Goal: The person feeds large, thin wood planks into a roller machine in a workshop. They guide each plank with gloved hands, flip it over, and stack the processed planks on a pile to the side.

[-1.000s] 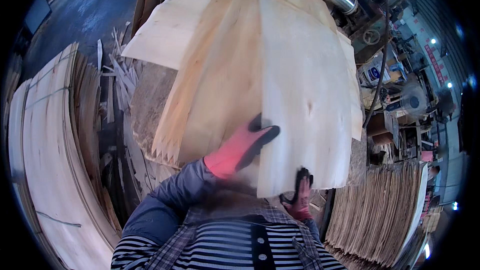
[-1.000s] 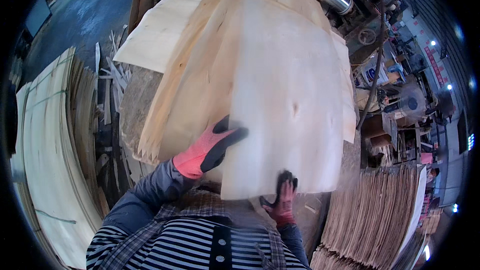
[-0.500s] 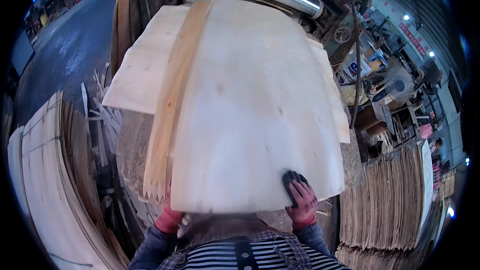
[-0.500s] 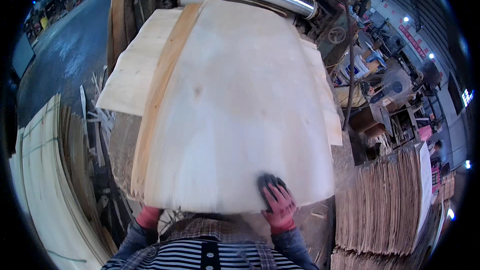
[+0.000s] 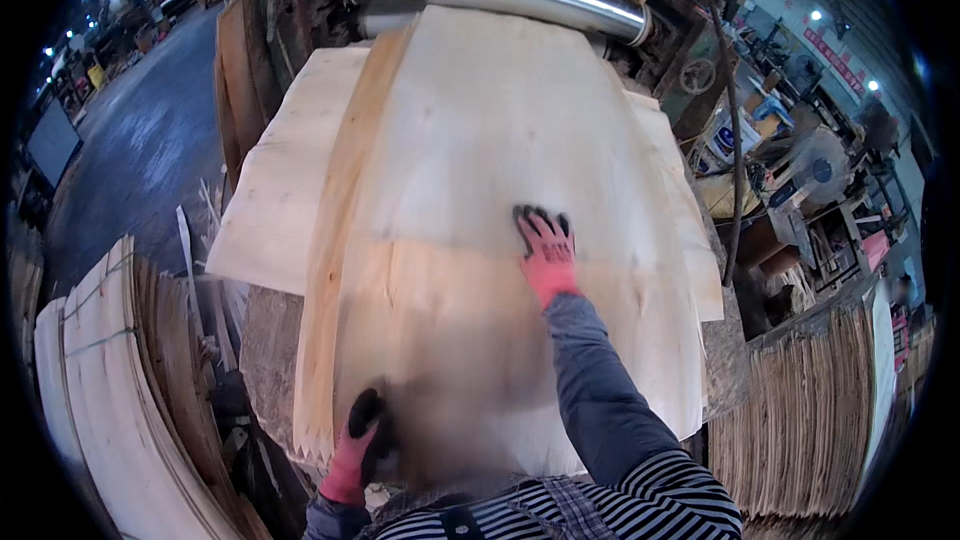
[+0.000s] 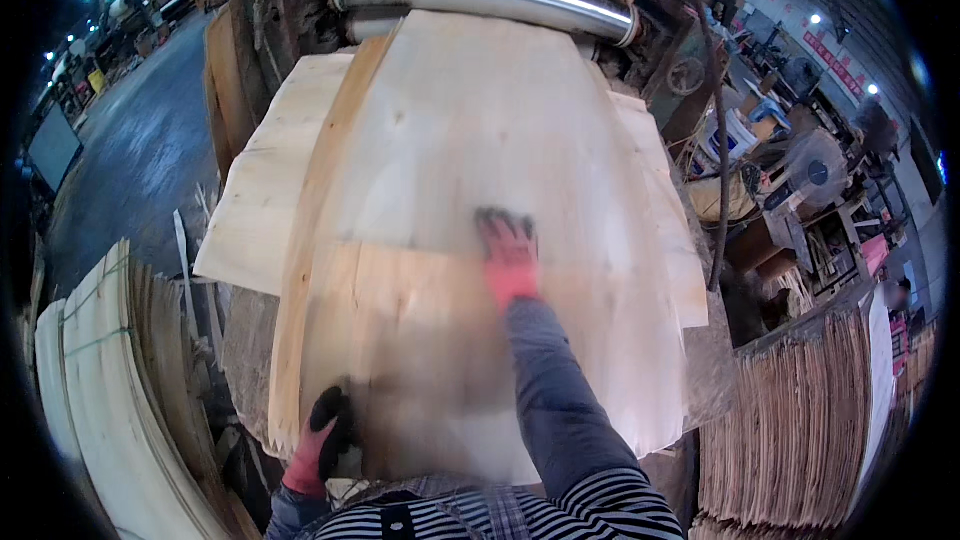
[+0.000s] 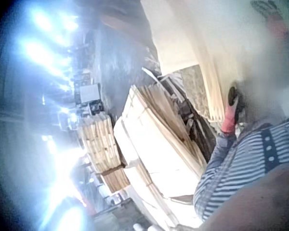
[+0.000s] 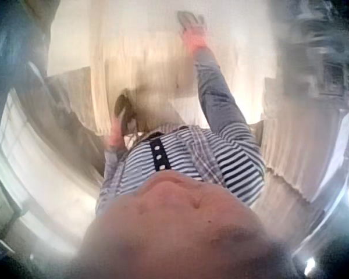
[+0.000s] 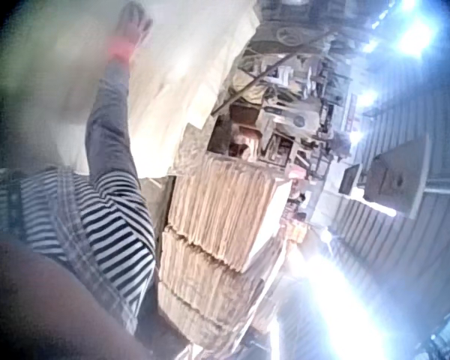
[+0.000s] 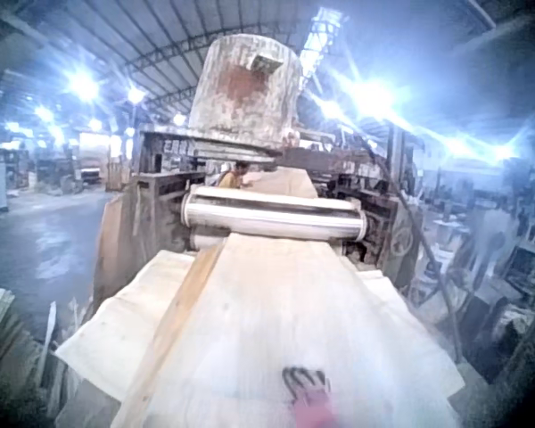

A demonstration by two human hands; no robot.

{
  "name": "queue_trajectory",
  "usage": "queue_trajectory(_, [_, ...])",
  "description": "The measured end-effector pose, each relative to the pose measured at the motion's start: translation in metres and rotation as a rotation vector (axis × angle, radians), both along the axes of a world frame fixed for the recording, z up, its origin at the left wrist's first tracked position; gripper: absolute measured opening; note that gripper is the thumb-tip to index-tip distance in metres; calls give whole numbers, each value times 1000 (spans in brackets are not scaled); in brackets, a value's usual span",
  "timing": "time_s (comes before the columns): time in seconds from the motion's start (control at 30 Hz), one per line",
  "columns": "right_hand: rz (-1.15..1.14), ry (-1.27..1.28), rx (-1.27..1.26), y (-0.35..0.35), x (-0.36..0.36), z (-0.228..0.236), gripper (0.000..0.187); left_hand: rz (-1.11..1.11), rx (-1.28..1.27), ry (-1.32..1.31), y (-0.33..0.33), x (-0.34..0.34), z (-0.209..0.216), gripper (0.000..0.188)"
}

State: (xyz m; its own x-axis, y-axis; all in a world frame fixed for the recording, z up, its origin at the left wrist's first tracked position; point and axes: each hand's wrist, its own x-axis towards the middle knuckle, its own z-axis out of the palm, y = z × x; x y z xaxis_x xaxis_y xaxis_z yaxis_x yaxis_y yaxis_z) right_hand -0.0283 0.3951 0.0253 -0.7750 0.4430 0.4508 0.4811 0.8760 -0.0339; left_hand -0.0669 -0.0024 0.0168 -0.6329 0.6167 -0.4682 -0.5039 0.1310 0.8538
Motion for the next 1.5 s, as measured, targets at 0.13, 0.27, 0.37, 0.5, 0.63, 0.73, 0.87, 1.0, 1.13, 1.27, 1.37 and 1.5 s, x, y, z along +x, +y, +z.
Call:
queue_trajectory(0.13, [-72,54,-175,-42,-11,9,68,29,-54,39,3,-9,0,43])
queue_trajectory(0.27, [29,1,-359,-97,84,-15,76,-6,-24,-41,4,-14,11,43])
queue_trajectory(0.37, [-12,-157,-365,-147,182,-33,85,-294,-18,-5,23,-22,45,47])
queue_trajectory(0.5, [24,-248,-448,-208,300,-43,86,-434,-53,310,48,10,81,52])
queue_trajectory(0.63, [128,-24,-212,-230,346,-29,91,-522,315,-106,45,29,143,56])
queue_trajectory(0.73, [38,131,-136,-245,349,4,71,-379,184,236,4,43,129,58])
queue_trajectory(0.87, [88,169,-168,-277,331,42,57,57,454,-287,-27,15,123,44])
queue_trajectory(1.0, [84,80,-220,-264,274,68,51,-55,441,835,-17,-5,33,49])
queue_trajectory(1.13, [111,-95,-240,-220,192,68,58,-609,-132,1327,10,42,-52,51])
queue_trajectory(1.27, [90,-75,-217,-174,143,46,58,-785,-391,1351,36,46,-5,57])
queue_trajectory(1.37, [91,-73,-125,-139,100,32,59,-641,-405,1400,20,35,-5,60])
queue_trajectory(1.5, [129,37,-102,-77,38,-9,56,-574,-554,1346,2,31,5,60])
